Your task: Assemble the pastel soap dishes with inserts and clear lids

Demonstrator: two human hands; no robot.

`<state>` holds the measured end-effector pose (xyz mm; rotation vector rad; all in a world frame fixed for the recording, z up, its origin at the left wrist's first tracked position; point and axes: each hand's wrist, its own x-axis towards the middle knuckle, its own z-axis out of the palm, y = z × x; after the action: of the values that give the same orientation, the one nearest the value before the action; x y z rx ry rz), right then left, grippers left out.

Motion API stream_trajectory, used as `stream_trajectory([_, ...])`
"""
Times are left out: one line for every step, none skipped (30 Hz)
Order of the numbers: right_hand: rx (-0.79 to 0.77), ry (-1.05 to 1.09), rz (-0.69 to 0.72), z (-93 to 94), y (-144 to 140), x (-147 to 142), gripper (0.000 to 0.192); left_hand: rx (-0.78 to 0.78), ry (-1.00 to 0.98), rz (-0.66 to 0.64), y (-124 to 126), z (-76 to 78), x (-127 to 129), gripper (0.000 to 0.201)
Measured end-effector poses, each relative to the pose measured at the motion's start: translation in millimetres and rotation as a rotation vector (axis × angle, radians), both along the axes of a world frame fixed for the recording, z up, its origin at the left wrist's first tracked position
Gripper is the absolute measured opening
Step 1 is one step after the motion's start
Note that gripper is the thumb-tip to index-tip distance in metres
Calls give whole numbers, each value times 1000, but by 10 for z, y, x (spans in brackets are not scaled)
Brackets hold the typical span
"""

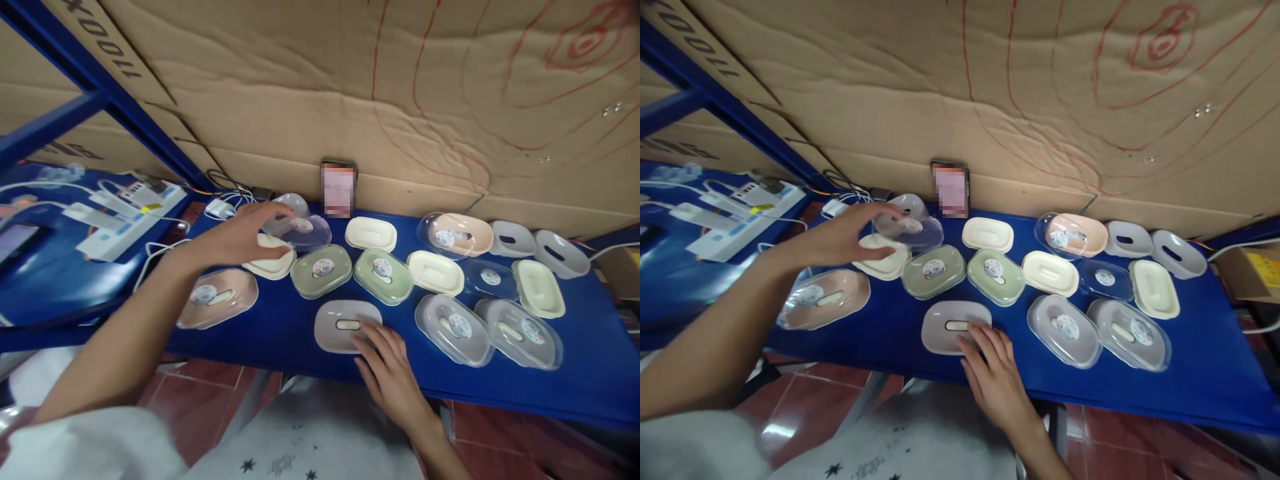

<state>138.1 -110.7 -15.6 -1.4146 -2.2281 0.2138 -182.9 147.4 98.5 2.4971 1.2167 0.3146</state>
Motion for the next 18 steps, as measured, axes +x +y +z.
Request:
stream_trajectory([30, 12, -29, -11, -10, 20, 46, -1, -72, -4, -205, 59, -9, 58])
stream_trajectory([69, 30, -58, -18, -15, 43, 52, -12, -120, -7, -435, 83, 5, 58])
stream_trajectory([107, 50, -81, -18, -15, 70, 59, -9, -154, 18, -679, 68, 41, 53])
stream_trajectory([139, 69, -89, -10, -6, 99, 68, -19, -188, -8, -919, 14, 97, 47])
stream_trajectory([156, 84, -78, 8, 13, 129, 75, -52, -207, -49, -1140, -72, 169, 46])
stream_trajectory([161, 90, -52, 33, 41, 158, 81, -84, -234, -93, -1331, -183, 250, 47])
stream_trajectory([150, 85, -17, 62, 78, 185, 84, -116, -268, -135, -1483, -305, 335, 52])
stream_trajectory([125, 66, 22, 93, 120, 210, 85, -128, -300, -144, -1593, -430, 415, 57])
stream_trajectory([90, 37, 61, 120, 163, 233, 82, -122, -312, -151, -1662, -546, 486, 59])
stream_trajectory([53, 4, 96, 140, 203, 252, 78, -118, -317, -152, -1697, -648, 544, 62])
stream_trajectory([20, -28, 118, 151, 235, 269, 74, -113, -314, -150, -1707, -732, 586, 64])
stream_trajectory([-2, -52, 129, 150, 257, 284, 69, -108, -309, -151, -1702, -798, 615, 66])
stream_trajectory([-12, -67, 129, 138, 267, 296, 66, -101, -307, -150, -1692, -849, 631, 66])
stream_trajectory([-9, -70, 122, 116, 266, 305, 65, -89, -308, -149, -1684, -890, 640, 66])
stream_trajectory([3, -65, 108, 87, 255, 313, 65, -68, -316, -148, -1682, -925, 644, 64])
stream_trajectory([16, -60, 96, 54, 238, 318, 66, -47, -323, -144, -1688, -957, 648, 62])
stream_trajectory([32, -56, 87, 22, 217, 322, 67, -24, -331, -139, -1700, -987, 655, 61])
stream_trajectory([51, -53, 81, -6, 195, 324, 69, -1, -339, -134, -1716, -1017, 664, 60])
